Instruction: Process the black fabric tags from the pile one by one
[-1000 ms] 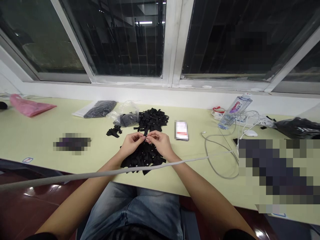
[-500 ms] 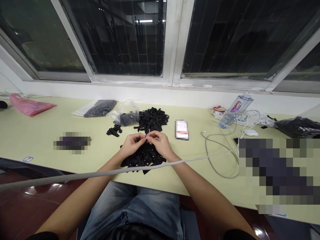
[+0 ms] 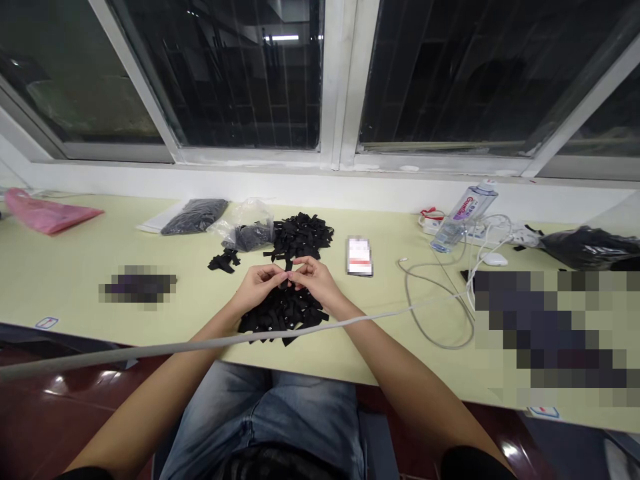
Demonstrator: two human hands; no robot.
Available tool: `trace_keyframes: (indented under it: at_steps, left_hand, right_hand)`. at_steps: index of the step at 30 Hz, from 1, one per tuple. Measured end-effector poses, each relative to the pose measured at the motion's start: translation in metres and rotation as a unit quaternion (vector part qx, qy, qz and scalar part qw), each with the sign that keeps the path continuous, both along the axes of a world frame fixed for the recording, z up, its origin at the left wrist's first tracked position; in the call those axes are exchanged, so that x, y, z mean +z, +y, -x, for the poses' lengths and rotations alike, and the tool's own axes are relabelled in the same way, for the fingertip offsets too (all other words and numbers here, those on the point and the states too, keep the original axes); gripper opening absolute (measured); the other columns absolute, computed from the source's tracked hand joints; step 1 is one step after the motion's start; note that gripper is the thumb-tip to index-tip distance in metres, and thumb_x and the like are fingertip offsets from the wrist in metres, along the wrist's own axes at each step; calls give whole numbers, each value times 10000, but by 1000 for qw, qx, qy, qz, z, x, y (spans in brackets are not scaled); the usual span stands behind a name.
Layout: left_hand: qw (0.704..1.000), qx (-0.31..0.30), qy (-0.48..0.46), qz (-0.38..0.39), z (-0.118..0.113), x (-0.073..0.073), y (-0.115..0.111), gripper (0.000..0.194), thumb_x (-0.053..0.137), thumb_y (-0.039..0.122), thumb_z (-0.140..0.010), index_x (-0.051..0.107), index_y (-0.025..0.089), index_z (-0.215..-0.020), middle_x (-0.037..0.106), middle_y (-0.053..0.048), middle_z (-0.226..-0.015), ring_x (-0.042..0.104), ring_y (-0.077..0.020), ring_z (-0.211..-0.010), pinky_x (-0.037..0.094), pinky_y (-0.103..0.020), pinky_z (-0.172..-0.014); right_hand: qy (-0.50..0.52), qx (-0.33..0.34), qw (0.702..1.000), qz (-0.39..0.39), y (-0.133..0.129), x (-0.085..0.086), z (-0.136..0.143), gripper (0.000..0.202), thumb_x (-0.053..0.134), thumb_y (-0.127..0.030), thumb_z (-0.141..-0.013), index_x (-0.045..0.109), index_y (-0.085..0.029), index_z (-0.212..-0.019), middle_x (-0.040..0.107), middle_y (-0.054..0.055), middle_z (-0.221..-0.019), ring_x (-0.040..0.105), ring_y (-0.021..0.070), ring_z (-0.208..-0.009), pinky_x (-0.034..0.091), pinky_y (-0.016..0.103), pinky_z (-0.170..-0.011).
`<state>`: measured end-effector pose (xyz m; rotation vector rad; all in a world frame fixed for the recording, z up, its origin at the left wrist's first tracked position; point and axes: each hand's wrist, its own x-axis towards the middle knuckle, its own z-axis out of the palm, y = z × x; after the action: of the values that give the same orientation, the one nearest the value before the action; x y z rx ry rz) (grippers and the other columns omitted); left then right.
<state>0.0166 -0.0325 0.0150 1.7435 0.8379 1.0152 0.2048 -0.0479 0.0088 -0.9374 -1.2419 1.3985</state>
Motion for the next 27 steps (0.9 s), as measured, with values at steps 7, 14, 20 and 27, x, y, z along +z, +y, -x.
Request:
trace_keyframes:
  at_steps: [7, 14, 20, 27]
  left_hand:
    - [996, -34, -60, 60, 2, -2, 3, 279, 703, 413, -857, 711, 146, -775, 692, -46, -760, 610, -156, -715, 462, -274, -728]
    - [994, -32, -65, 77, -1, 1, 1, 262, 676, 410, -869, 700, 158, -802, 682, -34, -749, 612, -158, -700, 477, -279, -718]
    - [996, -17, -63, 68, -4, 2, 0, 251, 667, 404, -870, 686, 162, -807, 663, -24, -731, 610, -158, -704, 487, -281, -726]
    - [996, -25, -58, 56, -5, 2, -1, 264, 649, 403, -889, 668, 153, -804, 660, -26, -738, 602, -153, -692, 487, -282, -721]
  right_hand:
    - [73, 67, 993, 59, -1, 0, 0, 425, 836, -415, -709, 627, -195, -1006, 661, -3, -776, 628, 123, -709, 486, 259, -683]
    - [84, 91, 991, 46, -3, 1, 2, 381, 833, -452, -702, 626, -185, -878, 635, -19, -741, 590, 103, -688, 453, 231, -660]
    - [70, 97, 992, 37, -6, 6, 2, 359, 792, -462, -748, 585, -190, -857, 644, -14, -759, 568, 95, -662, 446, 229, -647]
    - [78, 101, 991, 34, -5, 3, 2, 354, 774, -464, -770, 561, -194, -857, 655, -5, -752, 578, 105, -653, 434, 228, -622]
